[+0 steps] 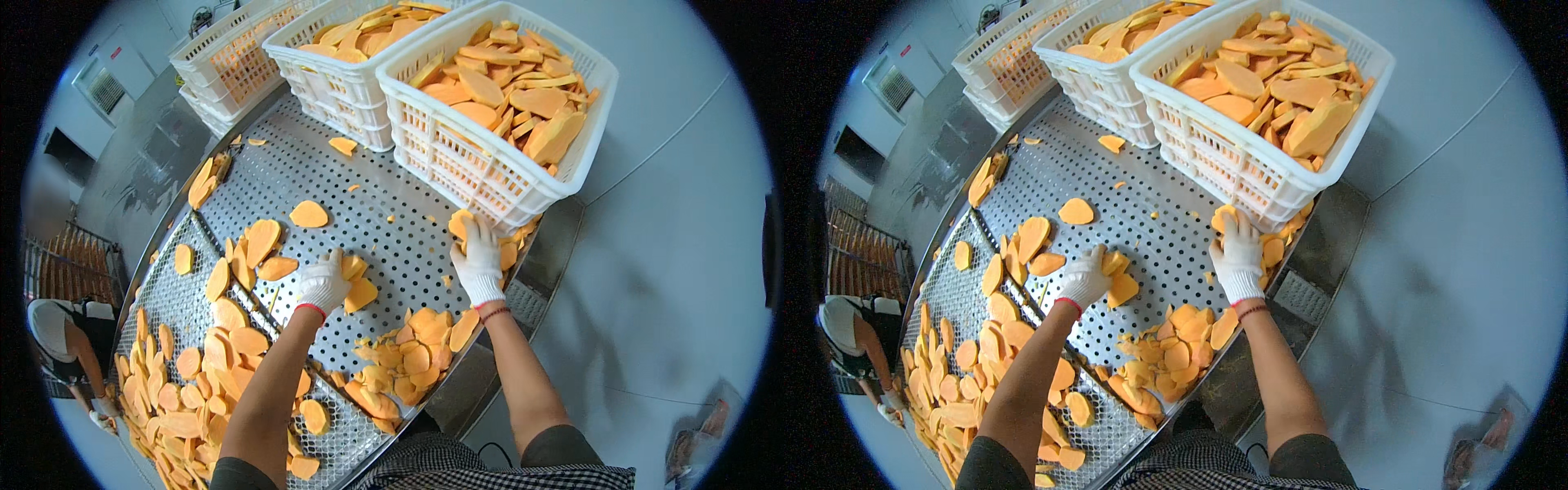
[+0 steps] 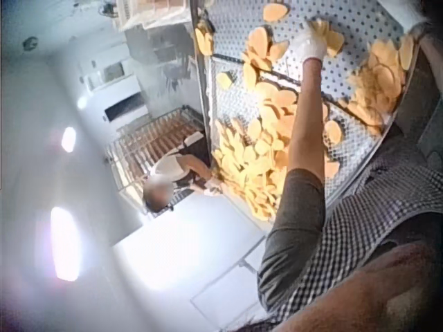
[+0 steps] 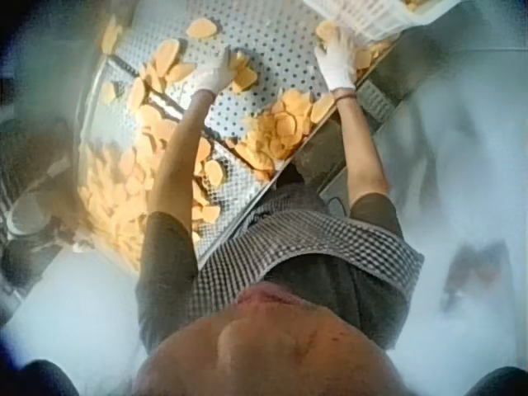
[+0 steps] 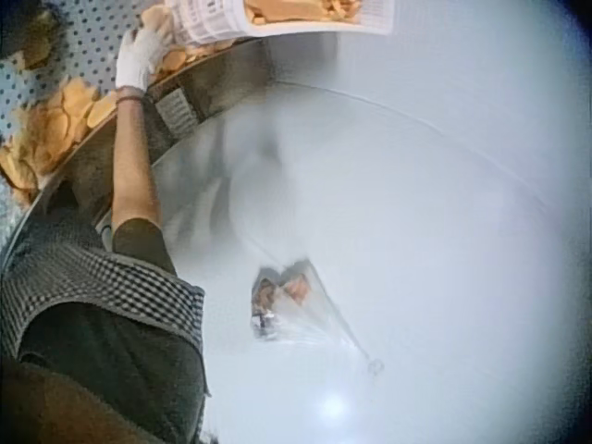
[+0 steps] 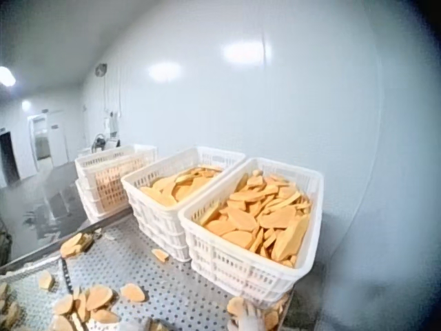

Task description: The person arranges sliced mango pieces on a perforated metal tray. They pick up slices from a pile and place them in neat rows, then lift the tray and place it on a rack.

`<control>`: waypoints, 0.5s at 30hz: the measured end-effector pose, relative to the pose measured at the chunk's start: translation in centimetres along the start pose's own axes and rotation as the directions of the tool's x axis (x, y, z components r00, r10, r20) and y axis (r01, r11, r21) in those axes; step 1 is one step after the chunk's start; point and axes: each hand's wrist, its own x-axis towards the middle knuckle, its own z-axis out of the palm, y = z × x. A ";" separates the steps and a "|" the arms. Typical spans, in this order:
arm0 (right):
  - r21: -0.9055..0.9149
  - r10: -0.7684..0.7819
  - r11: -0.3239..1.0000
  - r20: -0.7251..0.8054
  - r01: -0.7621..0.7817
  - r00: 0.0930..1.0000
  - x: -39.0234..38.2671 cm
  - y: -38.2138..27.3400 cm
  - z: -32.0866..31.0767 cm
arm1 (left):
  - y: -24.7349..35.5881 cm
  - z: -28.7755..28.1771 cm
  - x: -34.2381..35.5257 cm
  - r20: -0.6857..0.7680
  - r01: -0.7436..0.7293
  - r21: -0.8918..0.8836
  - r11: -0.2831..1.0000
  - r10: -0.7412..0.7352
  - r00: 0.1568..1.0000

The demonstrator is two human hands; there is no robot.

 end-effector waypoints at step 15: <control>-0.331 0.199 0.923 -0.018 -0.194 0.980 0.4 -1.7 3.6 | -5.1 0.1 -6.6 0.137 0.156 -0.959 0.237 -0.096 0.986</control>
